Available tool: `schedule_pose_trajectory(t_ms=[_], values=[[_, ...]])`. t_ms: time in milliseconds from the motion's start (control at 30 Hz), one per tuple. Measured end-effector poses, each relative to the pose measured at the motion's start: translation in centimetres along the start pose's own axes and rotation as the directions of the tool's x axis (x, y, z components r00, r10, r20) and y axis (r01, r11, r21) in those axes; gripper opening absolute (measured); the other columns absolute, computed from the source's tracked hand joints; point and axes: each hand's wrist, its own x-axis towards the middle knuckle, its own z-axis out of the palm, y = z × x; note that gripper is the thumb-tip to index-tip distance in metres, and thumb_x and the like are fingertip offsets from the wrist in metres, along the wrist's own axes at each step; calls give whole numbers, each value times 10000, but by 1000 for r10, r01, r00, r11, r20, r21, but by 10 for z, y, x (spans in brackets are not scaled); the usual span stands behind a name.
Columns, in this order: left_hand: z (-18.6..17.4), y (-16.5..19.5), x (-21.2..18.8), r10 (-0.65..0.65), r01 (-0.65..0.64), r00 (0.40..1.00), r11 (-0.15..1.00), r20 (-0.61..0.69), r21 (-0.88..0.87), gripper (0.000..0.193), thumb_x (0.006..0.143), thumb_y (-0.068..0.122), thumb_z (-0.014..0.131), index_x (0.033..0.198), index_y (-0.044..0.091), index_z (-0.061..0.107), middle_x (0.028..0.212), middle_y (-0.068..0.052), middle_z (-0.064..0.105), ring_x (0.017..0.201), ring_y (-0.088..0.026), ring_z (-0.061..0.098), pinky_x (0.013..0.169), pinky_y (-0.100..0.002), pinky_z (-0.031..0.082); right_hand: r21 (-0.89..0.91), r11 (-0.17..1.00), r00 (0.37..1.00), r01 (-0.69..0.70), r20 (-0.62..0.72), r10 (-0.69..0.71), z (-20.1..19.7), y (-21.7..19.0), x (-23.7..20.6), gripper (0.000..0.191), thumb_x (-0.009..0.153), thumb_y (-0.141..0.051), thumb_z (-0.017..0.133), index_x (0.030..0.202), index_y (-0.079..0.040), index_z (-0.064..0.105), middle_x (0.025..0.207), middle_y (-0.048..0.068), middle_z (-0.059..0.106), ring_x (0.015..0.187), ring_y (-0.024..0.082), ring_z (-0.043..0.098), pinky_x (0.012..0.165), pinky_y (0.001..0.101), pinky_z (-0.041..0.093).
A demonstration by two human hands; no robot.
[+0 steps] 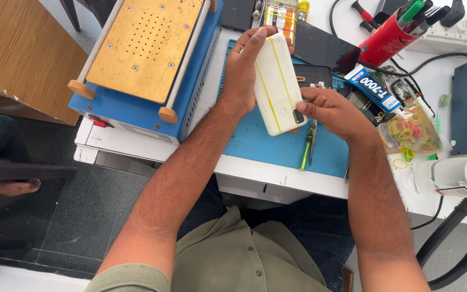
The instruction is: The person assembles a smartphone by placing the internal chassis into a white back cover and securing it with multiple rubber bands. They then handle a separate disassembled phone chassis, inspecting the battery and internal components.
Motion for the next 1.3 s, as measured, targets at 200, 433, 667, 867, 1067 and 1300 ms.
schedule_pose_trajectory(t_ms=[200, 433, 667, 867, 1067, 1300], values=[[0, -1, 2, -18, 18, 1000, 999, -7, 44, 305, 1037, 285, 590, 1200, 48, 488, 1119, -236, 712, 1059, -249, 745, 816, -420, 704, 17, 1000, 1000, 22, 20, -23, -1, 3, 1, 404, 1009, -345, 587, 1217, -20, 705, 1003, 80, 777, 971, 141, 691, 943, 324, 506], [-1, -1, 1, -6, 6, 1000, 999, 5, 50, 319, 1031, 286, 599, 1217, 47, 500, 1119, -224, 712, 1057, -247, 744, 821, -419, 696, -3, 1000, 1000, 1, 10, -1, -1, 4, 1, 412, 1002, -353, 587, 1219, -23, 707, 1000, 84, 778, 962, 148, 694, 934, 332, 511], [0, -1, 1, -1, 0, 1000, 998, 15, 55, 315, 1037, 289, 597, 1223, 49, 510, 1124, -226, 712, 1054, -245, 747, 828, -412, 695, -41, 999, 1000, -23, -8, 23, 0, 1, 2, 441, 991, -387, 579, 1225, -35, 707, 1009, 87, 777, 971, 157, 694, 935, 346, 509], [-6, -3, 2, 29, -26, 999, 996, -35, 85, 305, 1045, 310, 562, 1230, 72, 511, 1115, -216, 725, 999, -248, 758, 787, -403, 693, 69, 992, 993, -105, -41, 108, 0, 0, -1, 452, 892, -173, 751, 1311, -27, 671, 951, 124, 742, 824, 134, 645, 751, 266, 481], [-17, -14, 9, 30, -30, 997, 1000, -75, 10, 508, 1091, 383, 553, 1418, -2, 508, 1232, -212, 676, 1097, -223, 743, 908, -370, 687, 220, 945, 903, 240, -407, -135, -13, 13, 6, 387, 943, -13, 718, 1318, 42, 638, 1123, 76, 740, 994, 113, 709, 930, 289, 597], [-2, -7, -2, -343, 319, 934, 927, 102, 195, 894, 963, 730, 330, 1387, -36, 510, 1194, -242, 692, 1045, -266, 772, 716, -441, 727, 424, 614, 652, 665, -731, -202, -31, 35, 14, 308, 1064, -38, 730, 1339, 28, 607, 1206, 98, 707, 1094, 169, 705, 1041, 317, 598]])
